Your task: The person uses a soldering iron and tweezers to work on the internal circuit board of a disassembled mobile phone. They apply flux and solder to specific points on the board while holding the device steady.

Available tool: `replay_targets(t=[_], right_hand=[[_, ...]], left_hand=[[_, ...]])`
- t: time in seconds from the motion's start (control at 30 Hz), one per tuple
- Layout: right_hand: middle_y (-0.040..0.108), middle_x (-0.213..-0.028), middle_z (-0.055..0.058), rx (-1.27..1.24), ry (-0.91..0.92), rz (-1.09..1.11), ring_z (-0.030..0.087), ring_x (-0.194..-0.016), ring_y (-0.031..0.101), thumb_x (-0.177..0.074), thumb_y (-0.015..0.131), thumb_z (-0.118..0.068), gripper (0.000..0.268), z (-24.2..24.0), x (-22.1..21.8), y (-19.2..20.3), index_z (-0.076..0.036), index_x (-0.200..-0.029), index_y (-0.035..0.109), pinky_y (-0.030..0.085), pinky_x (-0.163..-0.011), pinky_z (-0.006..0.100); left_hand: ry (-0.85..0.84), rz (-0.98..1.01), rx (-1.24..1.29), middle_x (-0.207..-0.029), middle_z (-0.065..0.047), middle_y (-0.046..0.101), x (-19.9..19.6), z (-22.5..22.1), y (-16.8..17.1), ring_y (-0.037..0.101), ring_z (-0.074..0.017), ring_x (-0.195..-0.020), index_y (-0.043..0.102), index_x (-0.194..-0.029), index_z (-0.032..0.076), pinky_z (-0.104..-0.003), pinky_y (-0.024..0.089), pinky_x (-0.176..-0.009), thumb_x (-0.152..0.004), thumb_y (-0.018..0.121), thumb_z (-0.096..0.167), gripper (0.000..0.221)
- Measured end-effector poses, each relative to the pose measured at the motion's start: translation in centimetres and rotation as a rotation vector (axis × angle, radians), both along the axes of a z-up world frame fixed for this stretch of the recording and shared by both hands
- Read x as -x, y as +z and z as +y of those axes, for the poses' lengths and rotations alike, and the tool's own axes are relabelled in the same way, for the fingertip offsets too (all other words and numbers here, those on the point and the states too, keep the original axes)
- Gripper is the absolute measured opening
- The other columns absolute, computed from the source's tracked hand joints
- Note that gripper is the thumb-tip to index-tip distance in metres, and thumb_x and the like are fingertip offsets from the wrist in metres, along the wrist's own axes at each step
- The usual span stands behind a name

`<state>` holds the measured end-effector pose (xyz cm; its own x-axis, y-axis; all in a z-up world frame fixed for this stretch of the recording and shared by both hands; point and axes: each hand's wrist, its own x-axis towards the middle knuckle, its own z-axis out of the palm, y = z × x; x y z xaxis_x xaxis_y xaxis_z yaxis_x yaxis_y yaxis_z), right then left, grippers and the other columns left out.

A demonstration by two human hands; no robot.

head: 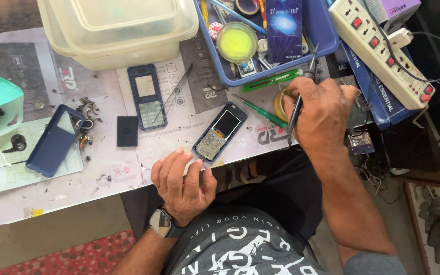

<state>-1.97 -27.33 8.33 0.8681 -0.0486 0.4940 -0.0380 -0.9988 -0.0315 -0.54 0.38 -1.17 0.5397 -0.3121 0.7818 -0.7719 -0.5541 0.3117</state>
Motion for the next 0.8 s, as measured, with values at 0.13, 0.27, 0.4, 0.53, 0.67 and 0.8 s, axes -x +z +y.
replay_targets(t=[0.13,0.27,0.4,0.53,0.67,0.8], right_hand=[[0.069,-0.088,-0.002,-0.012,-0.016,0.015,0.025,-0.086,0.061,-0.089,0.088,-0.017,0.030,-0.1,-0.2,-0.2,-0.013,-0.109,0.066,0.037,-0.087,0.046],[0.067,-0.085,-0.002,-0.029,-0.021,-0.012,0.023,-0.085,0.060,-0.090,0.087,-0.014,0.030,-0.4,-0.2,-0.5,-0.012,-0.110,0.065,0.037,-0.088,0.044],[0.068,-0.086,-0.005,-0.099,-0.008,-0.108,0.019,-0.085,0.061,-0.093,0.084,-0.010,0.028,-0.4,0.7,-0.8,-0.010,-0.110,0.061,0.039,-0.086,0.041],[0.068,-0.088,-0.006,-0.109,-0.015,-0.211,0.018,-0.086,0.060,-0.098,0.083,-0.008,0.030,-0.4,2.0,-1.2,-0.007,-0.112,0.057,0.036,-0.089,0.039],[0.070,-0.095,-0.001,-0.122,-0.015,-0.268,0.019,-0.088,0.058,-0.098,0.083,-0.009,0.032,-0.1,2.8,-1.6,-0.009,-0.115,0.057,0.039,-0.089,0.039],[0.076,-0.102,0.005,-0.082,-0.048,-0.391,0.024,-0.094,0.052,-0.105,0.078,-0.010,0.032,-0.4,4.9,-0.5,-0.008,-0.122,0.051,0.038,-0.096,0.038]], left_hand=[[0.015,-0.006,0.005,-0.121,-0.013,0.060,0.0,-0.1,-0.2,0.064,-0.0325,-0.115,0.065,-0.110,0.005,-0.050,0.041,-0.104,-0.092,0.071,0.015,0.022],[0.022,-0.007,0.003,-0.122,-0.013,0.060,-0.2,-0.3,0.1,0.063,-0.0319,-0.117,0.065,-0.110,0.005,-0.050,0.041,-0.105,-0.091,0.072,0.015,0.022],[0.017,0.090,0.043,-0.121,-0.014,0.058,0.1,-0.4,2.2,0.061,-0.0338,-0.117,0.064,-0.108,0.005,-0.051,0.038,-0.106,-0.087,0.072,0.017,0.025],[-0.067,0.139,0.081,-0.117,-0.009,0.060,0.4,-1.8,6.6,0.062,-0.0262,-0.103,0.068,-0.109,0.006,-0.044,0.038,-0.095,-0.085,0.075,0.015,0.026],[-0.348,0.316,0.074,-0.111,-0.007,0.062,-0.6,-5.4,10.9,0.060,-0.0200,-0.090,0.069,-0.113,0.006,-0.040,0.040,-0.089,-0.085,0.074,0.009,0.028],[-0.429,0.269,-0.056,-0.097,-0.007,0.059,-3.8,-11.2,13.1,0.063,-0.0245,-0.090,0.069,-0.102,0.008,-0.042,0.039,-0.081,-0.088,0.071,0.010,0.015]])
